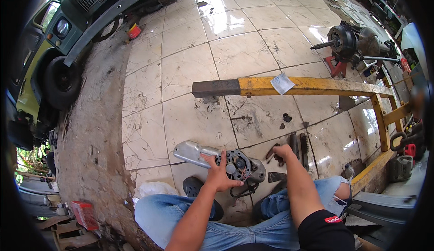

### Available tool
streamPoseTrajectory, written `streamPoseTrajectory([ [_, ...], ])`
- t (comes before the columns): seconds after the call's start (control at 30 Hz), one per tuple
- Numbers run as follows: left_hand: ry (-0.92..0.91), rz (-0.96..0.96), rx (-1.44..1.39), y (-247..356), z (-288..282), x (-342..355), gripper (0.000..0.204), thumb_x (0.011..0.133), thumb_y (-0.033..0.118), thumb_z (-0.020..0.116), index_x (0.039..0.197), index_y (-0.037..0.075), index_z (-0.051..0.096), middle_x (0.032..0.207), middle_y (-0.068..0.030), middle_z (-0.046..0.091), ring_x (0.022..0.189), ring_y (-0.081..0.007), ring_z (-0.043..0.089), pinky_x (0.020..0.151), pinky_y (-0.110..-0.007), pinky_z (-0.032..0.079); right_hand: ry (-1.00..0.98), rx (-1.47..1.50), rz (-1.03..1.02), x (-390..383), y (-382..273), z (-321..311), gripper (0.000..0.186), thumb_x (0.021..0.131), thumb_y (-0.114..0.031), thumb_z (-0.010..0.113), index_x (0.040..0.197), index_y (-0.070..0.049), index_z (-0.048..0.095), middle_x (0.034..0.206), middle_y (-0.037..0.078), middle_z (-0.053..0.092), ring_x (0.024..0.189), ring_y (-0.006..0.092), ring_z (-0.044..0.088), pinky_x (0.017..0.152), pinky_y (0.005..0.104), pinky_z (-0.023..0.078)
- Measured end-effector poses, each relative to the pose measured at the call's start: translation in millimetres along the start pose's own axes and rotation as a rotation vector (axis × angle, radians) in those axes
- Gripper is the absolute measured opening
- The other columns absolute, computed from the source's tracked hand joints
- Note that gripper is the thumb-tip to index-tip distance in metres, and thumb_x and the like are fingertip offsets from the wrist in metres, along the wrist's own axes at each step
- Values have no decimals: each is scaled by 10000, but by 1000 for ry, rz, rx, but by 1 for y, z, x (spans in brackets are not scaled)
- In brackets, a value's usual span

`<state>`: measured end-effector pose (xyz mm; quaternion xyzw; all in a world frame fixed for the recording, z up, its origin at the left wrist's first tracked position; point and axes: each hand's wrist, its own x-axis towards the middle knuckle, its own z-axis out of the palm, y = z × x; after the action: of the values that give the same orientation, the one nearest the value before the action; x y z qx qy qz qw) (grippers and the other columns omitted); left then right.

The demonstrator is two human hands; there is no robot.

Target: The person sits on the floor and uses a screwdriver to adjust internal components of a small electric motor. They repeatedly tighten and loosen screws while manipulating wires and parts inside the motor housing.

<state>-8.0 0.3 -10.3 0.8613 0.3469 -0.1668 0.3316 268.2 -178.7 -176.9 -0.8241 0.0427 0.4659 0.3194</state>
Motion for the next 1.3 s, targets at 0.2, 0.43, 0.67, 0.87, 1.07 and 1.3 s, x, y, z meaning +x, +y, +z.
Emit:
streamPoseTrajectory([
  [0.2, -12, 25, -46, 0, 11, 13, 1552, 487, 538, 967, 1626, 216, -37, 1569, -365, 83, 1368, -551, 391, 1134, -476, 392, -126, -232, -361, -83, -126, -60, 216, 866, -195, 675, 914, 16, 693, 730, 78, 683, 527, 161, 631, 439, 305, 486],
  [0.43, -59, -43, -97, 7, -4, 2, 1550, 514, 437, 990, 1615, 252, -86, 1586, -339, 15, 1351, -523, 434, 1132, -455, 417, -404, -268, -457, -237, -143, -47, 223, 893, -172, 671, 1022, 6, 706, 824, 68, 704, 598, 117, 651, 490, 262, 507],
  [0.67, -59, 4, -78, 5, -2, 9, 1572, 490, 428, 999, 1618, 256, -81, 1599, -310, 33, 1358, -510, 435, 1143, -455, 405, -316, -318, -526, -236, -118, -9, 230, 826, -170, 657, 948, 18, 710, 710, 65, 680, 601, 129, 660, 520, 299, 497],
  [0.87, -59, 21, -49, 1, -1, 11, 1577, 471, 415, 1001, 1623, 251, -64, 1594, -300, 53, 1398, -485, 390, 1163, -438, 380, -415, -313, -535, -222, -116, -1, 208, 847, -151, 653, 955, 18, 708, 701, 70, 683, 585, 136, 654, 517, 295, 502],
  [1.07, -81, 60, -11, 0, -5, 13, 1586, 452, 401, 1006, 1626, 245, -49, 1589, -295, 69, 1400, -490, 383, 1173, -434, 365, -427, -474, -661, -201, -126, 2, 222, 903, -138, 648, 1010, 51, 693, 754, 98, 704, 621, 142, 676, 519, 289, 519],
  [1.3, -94, 39, -70, 0, -7, 10, 1604, 447, 396, 1011, 1624, 219, -63, 1587, -340, 28, 1446, -498, 294, 1197, -427, 309, -316, -339, -522, -213, -132, -22, 254, 949, -253, 656, 950, -3, 701, 752, 68, 709, 558, 127, 667, 451, 274, 478],
])
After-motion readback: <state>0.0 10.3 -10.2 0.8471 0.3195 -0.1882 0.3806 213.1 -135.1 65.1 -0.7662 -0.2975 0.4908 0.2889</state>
